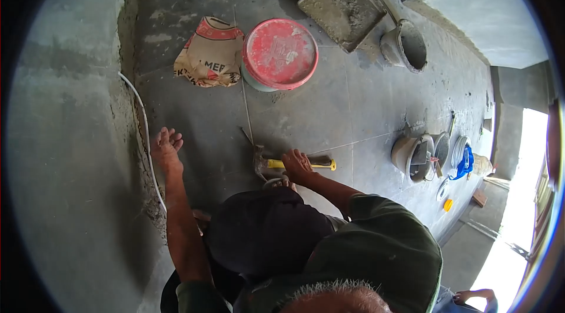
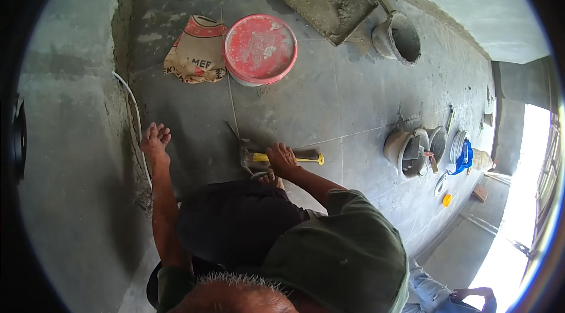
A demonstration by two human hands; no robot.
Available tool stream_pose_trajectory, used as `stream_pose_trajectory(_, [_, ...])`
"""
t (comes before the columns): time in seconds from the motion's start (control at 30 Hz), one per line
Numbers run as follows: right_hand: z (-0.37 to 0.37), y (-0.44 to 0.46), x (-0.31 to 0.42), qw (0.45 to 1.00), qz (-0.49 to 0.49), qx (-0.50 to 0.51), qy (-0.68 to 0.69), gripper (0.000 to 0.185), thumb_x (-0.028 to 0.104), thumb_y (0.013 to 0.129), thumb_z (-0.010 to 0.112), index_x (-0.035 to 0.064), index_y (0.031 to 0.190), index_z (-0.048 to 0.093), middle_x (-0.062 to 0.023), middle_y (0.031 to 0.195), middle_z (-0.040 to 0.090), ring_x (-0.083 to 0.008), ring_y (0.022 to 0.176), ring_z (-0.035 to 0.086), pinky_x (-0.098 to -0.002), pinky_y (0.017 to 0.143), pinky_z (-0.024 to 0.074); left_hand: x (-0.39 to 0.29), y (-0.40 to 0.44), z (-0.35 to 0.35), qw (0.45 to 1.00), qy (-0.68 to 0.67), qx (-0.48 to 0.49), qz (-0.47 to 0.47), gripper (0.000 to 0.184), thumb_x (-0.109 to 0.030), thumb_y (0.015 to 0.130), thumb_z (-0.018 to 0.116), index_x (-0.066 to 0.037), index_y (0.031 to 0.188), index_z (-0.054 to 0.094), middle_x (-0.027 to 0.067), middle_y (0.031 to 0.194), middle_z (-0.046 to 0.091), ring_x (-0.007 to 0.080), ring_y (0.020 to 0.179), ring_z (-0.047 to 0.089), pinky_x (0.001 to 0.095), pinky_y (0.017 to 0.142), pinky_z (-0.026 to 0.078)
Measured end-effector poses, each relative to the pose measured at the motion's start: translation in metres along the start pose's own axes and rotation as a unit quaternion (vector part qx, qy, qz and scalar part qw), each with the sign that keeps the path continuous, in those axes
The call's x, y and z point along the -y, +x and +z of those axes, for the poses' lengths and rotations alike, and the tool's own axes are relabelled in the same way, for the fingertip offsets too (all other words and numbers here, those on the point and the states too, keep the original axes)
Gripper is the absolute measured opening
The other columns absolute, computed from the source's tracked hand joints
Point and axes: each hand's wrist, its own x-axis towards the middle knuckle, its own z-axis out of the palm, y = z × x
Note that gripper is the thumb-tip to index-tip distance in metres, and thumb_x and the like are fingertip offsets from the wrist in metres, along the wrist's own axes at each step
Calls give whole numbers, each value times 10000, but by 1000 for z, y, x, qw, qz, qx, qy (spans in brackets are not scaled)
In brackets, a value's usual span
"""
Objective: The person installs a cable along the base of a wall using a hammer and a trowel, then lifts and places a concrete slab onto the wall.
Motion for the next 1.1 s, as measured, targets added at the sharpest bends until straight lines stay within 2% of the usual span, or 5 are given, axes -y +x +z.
stream_pose_trajectory(0.67, [-91,19,-111,951,308,-7,6,322,283,837,624,18,1010,569,-181,1109,523,-368,1063,510,-491,888,432,-62,25,-9,996,21,86,-30,428,-300,896,614,17,1176,548,113,1010,628,190,730,644,292,607,530])
stream_pose_trajectory(0.9, [-327,105,120,882,-287,-366,78,413,162,910,533,-43,1263,463,-240,1223,521,-409,1148,487,-464,960,403,-107,-32,74,910,-132,343,-190,922,-681,862,402,-35,1466,141,244,1473,238,359,1301,365,493,1034,313])
stream_pose_trajectory(1.0, [-378,109,196,828,-381,-394,124,568,274,914,498,-50,1359,358,-232,1361,413,-401,1241,401,-487,1070,268,-135,-62,102,847,-229,412,-244,908,-683,870,373,-47,1467,122,217,1475,223,351,1337,290,473,1066,271])
stream_pose_trajectory(1.07, [-354,122,203,833,-387,-382,99,583,349,918,477,16,1383,367,-227,1376,401,-392,1252,391,-496,1068,255,-183,-92,92,840,-304,448,-24,879,-720,845,354,-47,1401,261,197,1416,290,319,1312,301,444,1069,282])
stream_pose_trajectory(1.1, [-325,136,190,862,-359,-355,51,580,380,919,465,55,1392,375,-219,1382,397,-386,1259,382,-503,1064,253,-180,-65,80,701,-397,590,-53,889,-749,827,322,-42,1366,324,224,1396,305,349,1313,286,483,1080,249])
